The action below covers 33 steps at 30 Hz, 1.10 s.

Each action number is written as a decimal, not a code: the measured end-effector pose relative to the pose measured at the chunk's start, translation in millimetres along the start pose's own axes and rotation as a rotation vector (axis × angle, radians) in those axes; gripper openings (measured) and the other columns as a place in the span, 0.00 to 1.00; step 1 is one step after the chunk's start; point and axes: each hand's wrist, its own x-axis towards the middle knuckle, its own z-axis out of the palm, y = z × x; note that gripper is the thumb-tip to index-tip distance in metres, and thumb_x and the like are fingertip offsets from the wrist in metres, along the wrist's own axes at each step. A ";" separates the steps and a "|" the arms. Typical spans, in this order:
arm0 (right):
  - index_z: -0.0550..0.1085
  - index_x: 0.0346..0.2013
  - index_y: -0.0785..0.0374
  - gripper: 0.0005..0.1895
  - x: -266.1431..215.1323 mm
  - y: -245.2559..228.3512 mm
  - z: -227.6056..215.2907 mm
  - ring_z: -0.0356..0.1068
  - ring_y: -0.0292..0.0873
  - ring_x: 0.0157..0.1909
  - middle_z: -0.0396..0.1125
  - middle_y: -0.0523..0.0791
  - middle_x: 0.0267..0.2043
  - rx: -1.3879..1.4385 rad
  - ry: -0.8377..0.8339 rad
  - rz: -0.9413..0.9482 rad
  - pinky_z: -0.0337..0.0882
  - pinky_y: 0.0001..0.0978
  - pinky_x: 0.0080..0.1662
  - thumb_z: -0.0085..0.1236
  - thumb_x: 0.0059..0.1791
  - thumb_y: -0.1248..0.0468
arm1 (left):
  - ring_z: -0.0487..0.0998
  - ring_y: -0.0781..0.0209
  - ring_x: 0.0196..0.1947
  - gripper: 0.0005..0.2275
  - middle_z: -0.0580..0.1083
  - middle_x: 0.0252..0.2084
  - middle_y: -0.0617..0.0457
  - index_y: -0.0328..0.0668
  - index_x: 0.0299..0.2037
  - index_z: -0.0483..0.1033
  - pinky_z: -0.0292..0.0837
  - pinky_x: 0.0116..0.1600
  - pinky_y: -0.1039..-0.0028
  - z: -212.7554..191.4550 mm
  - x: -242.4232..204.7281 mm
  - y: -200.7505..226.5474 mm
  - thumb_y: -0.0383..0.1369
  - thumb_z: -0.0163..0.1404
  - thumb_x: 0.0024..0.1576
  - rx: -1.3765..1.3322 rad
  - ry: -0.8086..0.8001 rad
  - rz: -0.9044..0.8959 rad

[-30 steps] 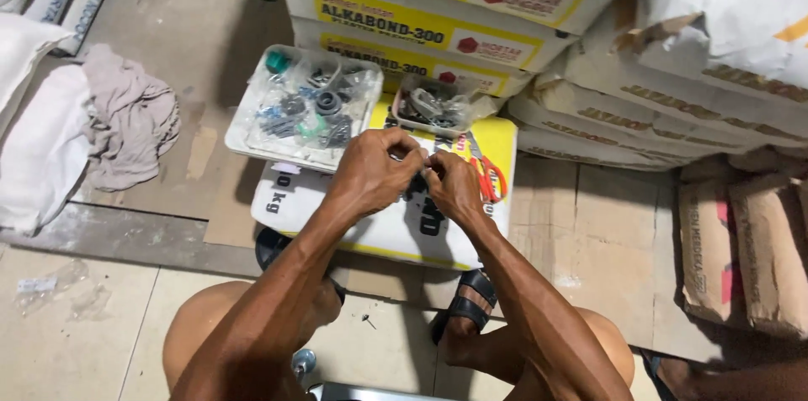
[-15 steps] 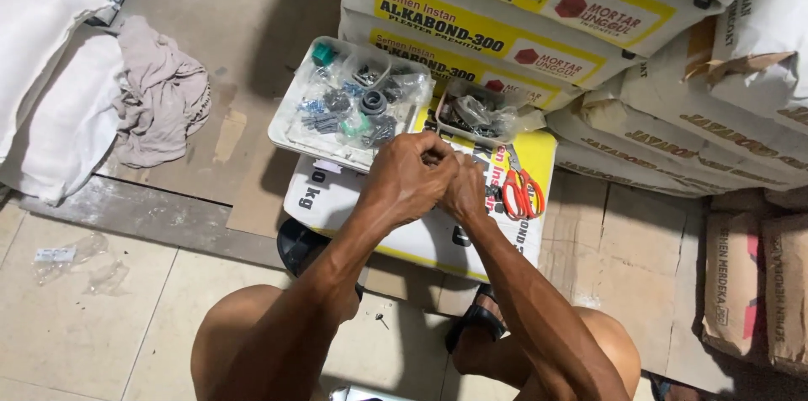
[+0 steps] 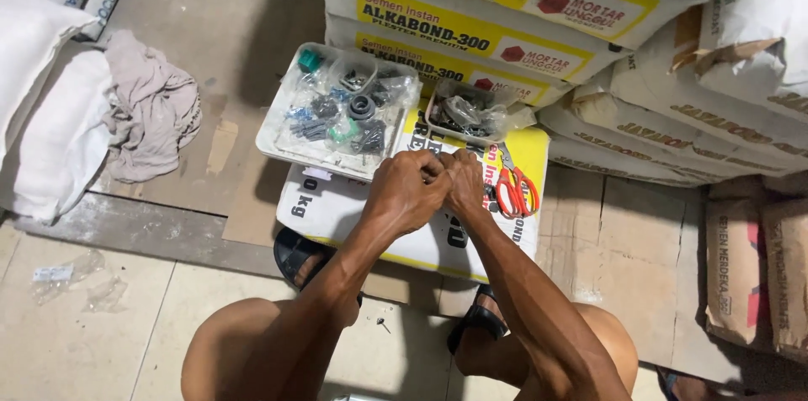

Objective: Sorting small metal fasteners or clips from a pile into a plastic tray.

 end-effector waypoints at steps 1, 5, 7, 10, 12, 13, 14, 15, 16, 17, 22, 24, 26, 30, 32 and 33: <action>0.74 0.42 0.54 0.11 1.2 1.1 4.3 0.60 0.52 0.49 0.62 0.47 0.45 0.003 0.002 0.009 0.63 0.46 0.49 0.49 0.50 0.54 | 0.83 0.39 0.37 0.10 0.80 0.28 0.43 0.38 0.34 0.82 0.78 0.40 0.55 2.2 2.3 -3.3 0.38 0.55 0.55 0.006 -0.008 0.001; 0.70 0.38 0.55 0.13 1.3 -0.2 7.3 0.62 0.49 0.46 0.61 0.45 0.41 -0.079 0.047 -0.017 0.62 0.43 0.45 0.53 0.48 0.50 | 0.84 0.44 0.39 0.09 0.81 0.28 0.48 0.44 0.34 0.84 0.79 0.43 0.58 12.8 12.5 -18.9 0.39 0.55 0.53 0.071 -0.020 -0.082; 0.69 0.38 0.56 0.14 0.3 0.7 10.0 0.62 0.48 0.45 0.61 0.45 0.41 -0.138 0.053 -0.021 0.61 0.42 0.45 0.52 0.46 0.52 | 0.84 0.46 0.39 0.10 0.81 0.28 0.50 0.45 0.35 0.84 0.79 0.43 0.59 18.9 18.3 -32.0 0.40 0.55 0.53 0.099 -0.023 -0.109; 0.67 0.34 0.54 0.14 0.0 7.6 16.4 0.68 0.51 0.40 0.65 0.45 0.32 -0.140 0.008 -0.023 0.64 0.46 0.44 0.58 0.43 0.52 | 0.84 0.41 0.39 0.09 0.81 0.30 0.45 0.44 0.34 0.84 0.79 0.44 0.56 30.4 32.5 -59.8 0.38 0.53 0.54 0.147 -0.032 -0.134; 0.67 0.31 0.53 0.10 -0.8 5.8 11.2 0.71 0.51 0.37 0.65 0.43 0.27 -0.022 0.043 0.019 0.66 0.46 0.42 0.59 0.42 0.59 | 0.83 0.37 0.41 0.09 0.81 0.32 0.42 0.42 0.34 0.84 0.79 0.45 0.54 37.8 49.1 -82.7 0.36 0.53 0.54 0.173 -0.013 -0.135; 0.67 0.31 0.53 0.10 0.0 8.2 10.4 0.71 0.51 0.37 0.65 0.43 0.27 -0.023 0.046 0.018 0.66 0.46 0.42 0.59 0.42 0.59 | 0.83 0.37 0.41 0.09 0.81 0.32 0.42 0.42 0.34 0.84 0.79 0.45 0.54 40.8 50.6 -88.4 0.36 0.53 0.54 0.173 -0.011 -0.132; 0.68 0.30 0.55 0.07 0.9 11.1 9.7 0.71 0.52 0.36 0.65 0.44 0.27 0.066 0.088 0.046 0.68 0.46 0.42 0.58 0.43 0.61 | 0.83 0.38 0.41 0.09 0.81 0.32 0.43 0.43 0.34 0.84 0.79 0.44 0.55 44.1 52.5 -94.1 0.36 0.52 0.54 0.190 -0.019 -0.155; 0.69 0.30 0.56 0.05 -0.1 14.9 8.9 0.72 0.54 0.36 0.65 0.46 0.26 0.155 0.130 0.078 0.69 0.45 0.41 0.58 0.44 0.63 | 0.84 0.40 0.41 0.09 0.81 0.32 0.44 0.44 0.34 0.84 0.79 0.44 0.56 48.7 54.2 -99.8 0.36 0.52 0.53 0.207 -0.032 -0.179; 0.69 0.30 0.56 0.05 2.7 8.5 -5.7 0.72 0.54 0.36 0.65 0.46 0.26 0.153 0.132 0.081 0.69 0.45 0.41 0.58 0.44 0.63 | 0.84 0.40 0.41 0.09 0.81 0.32 0.44 0.44 0.34 0.84 0.79 0.44 0.56 50.2 56.3 -100.7 0.36 0.52 0.53 0.208 -0.035 -0.175; 0.69 0.30 0.57 0.05 0.5 2.6 -19.9 0.72 0.55 0.36 0.66 0.47 0.26 0.227 0.172 0.099 0.69 0.47 0.41 0.58 0.44 0.64 | 0.83 0.39 0.43 0.09 0.81 0.34 0.44 0.45 0.35 0.84 0.79 0.45 0.55 53.8 55.4 -102.4 0.37 0.52 0.53 0.223 -0.052 -0.200; 0.72 0.33 0.62 0.03 -10.8 -25.5 -79.0 0.74 0.63 0.40 0.71 0.55 0.30 0.439 0.187 0.257 0.72 0.54 0.44 0.56 0.46 0.66 | 0.84 0.44 0.40 0.10 0.82 0.36 0.47 0.54 0.42 0.84 0.83 0.42 0.58 74.7 74.0 -132.4 0.43 0.54 0.56 0.142 -0.057 -0.234; 0.73 0.31 0.59 0.03 -16.5 -19.5 -70.4 0.75 0.61 0.40 0.72 0.55 0.30 0.645 0.247 0.334 0.73 0.48 0.42 0.57 0.45 0.65 | 0.83 0.60 0.28 0.18 0.81 0.33 0.44 0.46 0.57 0.75 0.81 0.28 0.70 72.5 58.9 -116.1 0.43 0.53 0.60 -0.441 -0.041 -0.402; 0.73 0.31 0.58 0.03 -27.2 -32.9 -95.0 0.76 0.59 0.39 0.72 0.53 0.29 0.681 0.261 0.378 0.74 0.47 0.42 0.58 0.44 0.65 | 0.80 0.57 0.36 0.21 0.79 0.41 0.40 0.37 0.57 0.74 0.80 0.39 0.65 84.1 57.0 -95.9 0.42 0.56 0.59 -0.531 0.031 -0.379; 0.75 0.30 0.53 0.03 -52.4 -64.4 -130.2 0.77 0.49 0.35 0.73 0.45 0.25 0.741 0.265 0.412 0.76 0.40 0.39 0.61 0.43 0.61 | 0.75 0.65 0.38 0.14 0.76 0.38 0.51 0.37 0.48 0.77 0.77 0.41 0.74 100.0 44.0 -69.2 0.36 0.61 0.58 -0.782 0.194 -0.325; 0.75 0.30 0.53 0.03 -58.5 -62.5 -137.2 0.77 0.50 0.34 0.72 0.46 0.26 0.731 0.322 0.363 0.75 0.41 0.38 0.61 0.43 0.63 | 0.75 0.64 0.36 0.10 0.76 0.37 0.49 0.37 0.44 0.79 0.76 0.41 0.76 100.1 35.9 -54.4 0.33 0.62 0.56 -0.833 0.192 -0.295; 0.75 0.30 0.54 0.04 -63.1 -64.2 -138.8 0.76 0.52 0.34 0.71 0.48 0.26 0.737 0.350 0.290 0.75 0.41 0.38 0.62 0.43 0.64 | 0.76 0.64 0.35 0.08 0.77 0.35 0.48 0.38 0.40 0.80 0.75 0.41 0.78 98.1 28.8 -49.5 0.29 0.63 0.54 -0.887 0.230 -0.275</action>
